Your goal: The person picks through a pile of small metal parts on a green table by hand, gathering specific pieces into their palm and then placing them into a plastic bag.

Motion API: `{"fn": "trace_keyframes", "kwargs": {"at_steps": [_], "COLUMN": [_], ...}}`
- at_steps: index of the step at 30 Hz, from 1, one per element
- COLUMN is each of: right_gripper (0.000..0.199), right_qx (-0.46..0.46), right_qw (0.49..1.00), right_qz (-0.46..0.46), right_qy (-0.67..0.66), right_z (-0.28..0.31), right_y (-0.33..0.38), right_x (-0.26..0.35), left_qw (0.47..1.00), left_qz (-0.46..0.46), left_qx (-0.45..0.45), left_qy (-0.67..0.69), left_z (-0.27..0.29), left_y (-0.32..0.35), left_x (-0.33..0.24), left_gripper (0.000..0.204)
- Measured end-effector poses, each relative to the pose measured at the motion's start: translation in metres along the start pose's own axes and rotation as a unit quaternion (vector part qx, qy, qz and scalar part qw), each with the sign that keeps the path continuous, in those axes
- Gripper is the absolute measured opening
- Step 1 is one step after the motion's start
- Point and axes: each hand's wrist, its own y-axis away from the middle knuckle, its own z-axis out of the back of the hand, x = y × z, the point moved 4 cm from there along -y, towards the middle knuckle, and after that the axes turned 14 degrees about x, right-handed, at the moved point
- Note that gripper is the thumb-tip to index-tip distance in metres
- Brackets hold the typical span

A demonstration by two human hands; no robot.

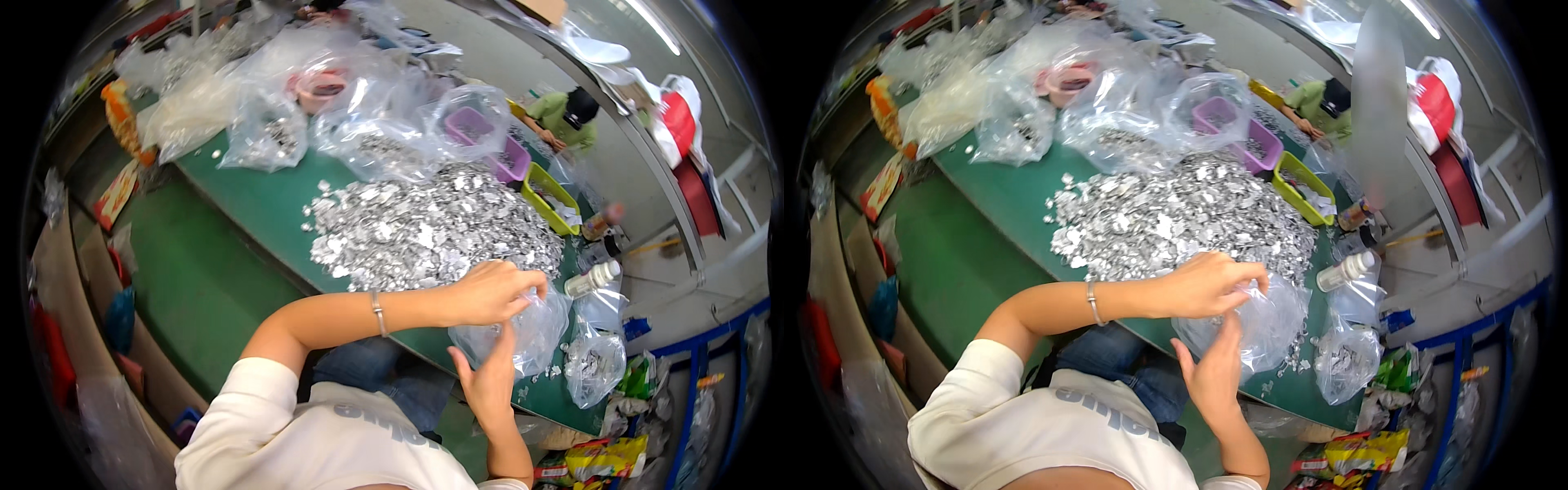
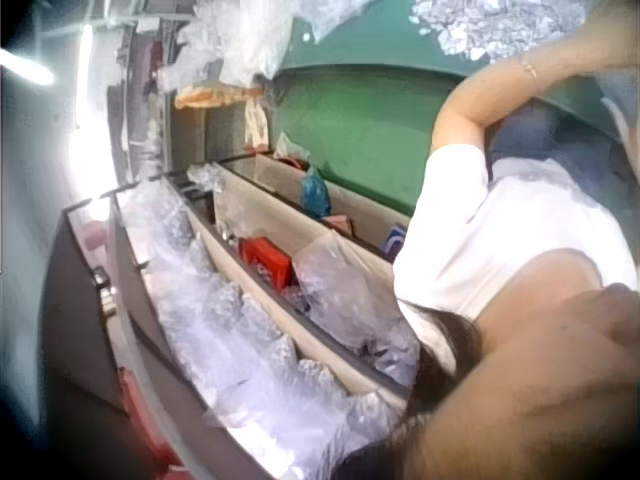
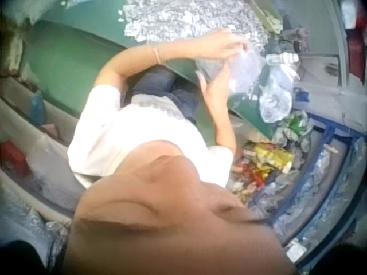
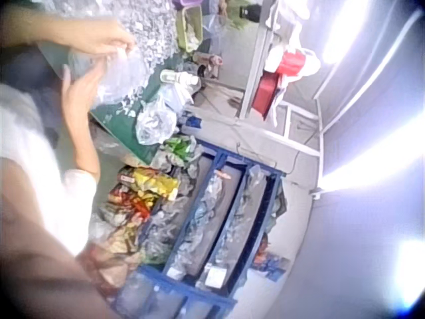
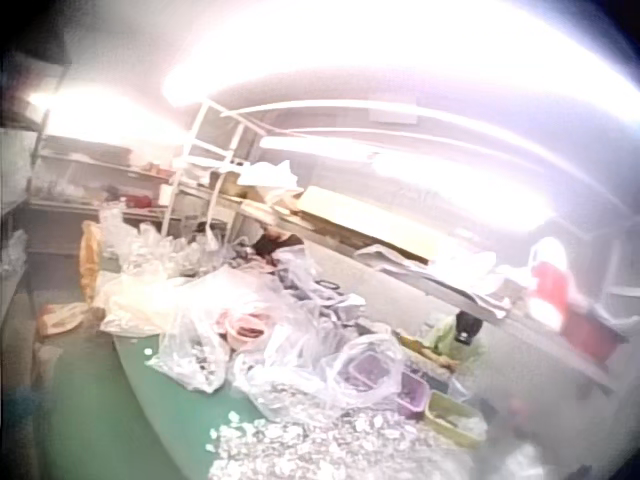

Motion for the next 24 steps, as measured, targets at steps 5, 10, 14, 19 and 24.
{"fn": "trace_keyframes", "kwargs": {"at_steps": [5, 10, 14, 19, 24], "right_gripper": [0.081, 0.035, 0.048, 0.054, 0.07], "right_qx": [0.148, 0.011, 0.016, -0.179, 0.0], "right_qw": [0.962, 0.958, 0.963, 0.981, 0.952], "right_qz": [0.12, 0.117, 0.043, 0.053, -0.07], "right_qy": [0.195, 0.26, 0.264, 0.056, 0.299], "right_z": [-0.026, -0.002, 0.028, 0.047, -0.014], "right_y": [-0.023, -0.069, -0.143, -0.225, -0.255], "right_x": [-0.016, -0.041, -0.056, -0.108, -0.126], "left_qw": [0.981, 0.959, 0.955, 0.936, 0.946], "left_qz": [-0.083, -0.184, -0.169, -0.138, 0.13], "left_qx": [-0.159, -0.139, -0.124, -0.162, -0.067], "left_qy": [-0.077, -0.165, -0.211, -0.281, -0.288], "left_z": [0.028, 0.039, 0.066, 0.048, 0.048], "left_y": [-0.037, -0.098, -0.151, -0.174, -0.136], "left_x": [-0.001, -0.005, -0.005, 0.015, 0.155], "left_gripper": [0.022, 0.021, 0.027, 0.062, 0.071]}}
